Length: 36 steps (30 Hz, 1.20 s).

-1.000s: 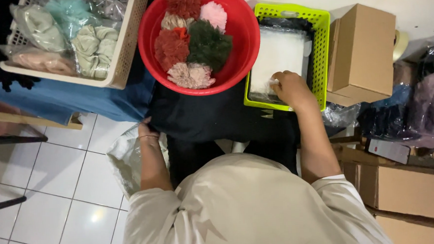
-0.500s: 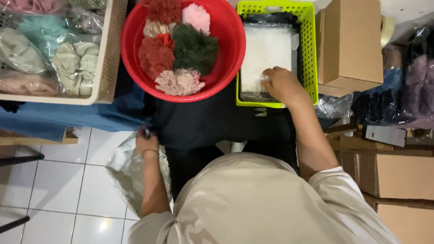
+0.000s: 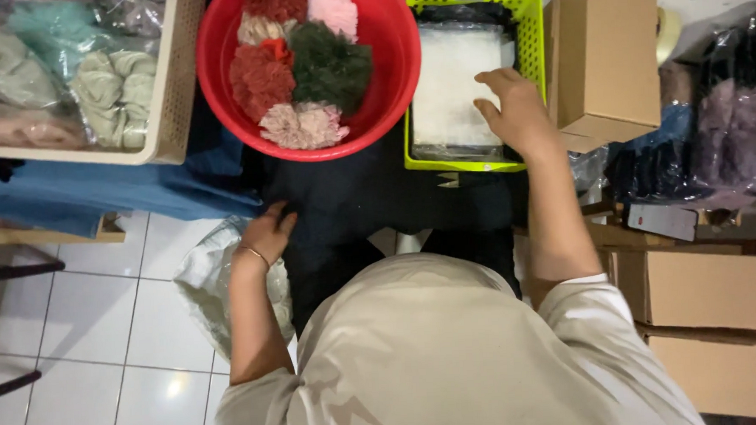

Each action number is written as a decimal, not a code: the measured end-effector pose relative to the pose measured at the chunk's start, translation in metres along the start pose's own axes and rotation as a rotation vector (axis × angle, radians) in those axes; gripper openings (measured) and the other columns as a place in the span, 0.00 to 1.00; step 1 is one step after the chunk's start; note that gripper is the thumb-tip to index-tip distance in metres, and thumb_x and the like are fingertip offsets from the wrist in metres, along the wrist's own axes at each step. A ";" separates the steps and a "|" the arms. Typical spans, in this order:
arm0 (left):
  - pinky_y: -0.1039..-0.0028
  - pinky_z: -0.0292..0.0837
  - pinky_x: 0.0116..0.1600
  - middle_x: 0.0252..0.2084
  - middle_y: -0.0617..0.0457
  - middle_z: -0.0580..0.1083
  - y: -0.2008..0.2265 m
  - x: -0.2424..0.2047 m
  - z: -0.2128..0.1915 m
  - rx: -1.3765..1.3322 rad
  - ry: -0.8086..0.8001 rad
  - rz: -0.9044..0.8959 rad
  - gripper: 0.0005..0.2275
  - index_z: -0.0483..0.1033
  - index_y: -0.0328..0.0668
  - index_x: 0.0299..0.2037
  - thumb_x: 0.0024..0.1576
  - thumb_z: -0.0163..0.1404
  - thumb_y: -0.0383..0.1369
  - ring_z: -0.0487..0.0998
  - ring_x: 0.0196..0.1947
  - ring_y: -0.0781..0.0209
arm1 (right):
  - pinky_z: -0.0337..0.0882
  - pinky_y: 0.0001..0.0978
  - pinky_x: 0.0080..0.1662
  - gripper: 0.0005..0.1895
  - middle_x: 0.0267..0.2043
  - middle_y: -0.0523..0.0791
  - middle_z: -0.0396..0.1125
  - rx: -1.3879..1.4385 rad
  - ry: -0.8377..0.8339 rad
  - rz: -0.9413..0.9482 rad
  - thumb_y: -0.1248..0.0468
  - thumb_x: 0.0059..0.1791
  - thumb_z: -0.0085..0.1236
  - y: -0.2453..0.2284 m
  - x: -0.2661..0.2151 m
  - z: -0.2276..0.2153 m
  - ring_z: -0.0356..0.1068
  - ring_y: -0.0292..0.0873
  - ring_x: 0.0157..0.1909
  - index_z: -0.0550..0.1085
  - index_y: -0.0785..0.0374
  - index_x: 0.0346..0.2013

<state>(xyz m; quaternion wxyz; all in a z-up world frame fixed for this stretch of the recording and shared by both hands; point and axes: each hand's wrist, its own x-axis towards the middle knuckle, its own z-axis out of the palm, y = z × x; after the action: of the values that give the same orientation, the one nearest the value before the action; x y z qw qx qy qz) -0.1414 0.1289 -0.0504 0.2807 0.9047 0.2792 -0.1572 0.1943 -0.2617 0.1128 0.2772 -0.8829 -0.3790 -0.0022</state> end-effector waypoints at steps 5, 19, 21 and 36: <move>0.49 0.74 0.55 0.45 0.39 0.81 0.122 -0.089 -0.098 -0.245 0.056 0.398 0.19 0.71 0.47 0.64 0.64 0.46 0.39 0.80 0.49 0.35 | 0.53 0.56 0.72 0.34 0.77 0.61 0.47 -0.284 -0.466 0.180 0.59 0.54 0.54 -0.053 0.013 -0.016 0.47 0.65 0.77 0.60 0.60 0.75; 0.60 0.74 0.60 0.50 0.42 0.79 0.175 -0.099 -0.161 -0.349 0.726 0.940 0.08 0.78 0.35 0.52 0.66 0.48 0.25 0.81 0.51 0.45 | 0.57 0.62 0.66 0.25 0.67 0.66 0.61 -0.015 -0.035 -0.132 0.69 0.57 0.54 -0.068 -0.022 -0.037 0.56 0.67 0.69 0.65 0.76 0.68; 0.57 0.75 0.57 0.48 0.43 0.80 0.177 -0.099 -0.157 -0.364 0.699 0.944 0.10 0.79 0.36 0.51 0.63 0.50 0.22 0.81 0.49 0.41 | 0.64 0.57 0.60 0.18 0.58 0.62 0.67 0.044 0.125 -0.179 0.73 0.57 0.56 -0.082 -0.061 -0.037 0.65 0.67 0.61 0.72 0.73 0.61; 0.56 0.76 0.49 0.41 0.43 0.81 0.191 -0.097 -0.107 -0.427 0.585 1.002 0.10 0.82 0.36 0.47 0.60 0.52 0.18 0.81 0.42 0.38 | 0.69 0.43 0.53 0.12 0.50 0.52 0.73 -0.311 0.223 -0.210 0.68 0.55 0.59 -0.068 -0.155 0.042 0.71 0.55 0.56 0.79 0.65 0.54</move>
<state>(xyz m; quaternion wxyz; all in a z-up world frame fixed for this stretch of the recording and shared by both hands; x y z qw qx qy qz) -0.0913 0.0211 0.1568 0.4070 0.8555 -0.0892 0.3076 0.0295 -0.3067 0.0769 0.1761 -0.8649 -0.4311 -0.1873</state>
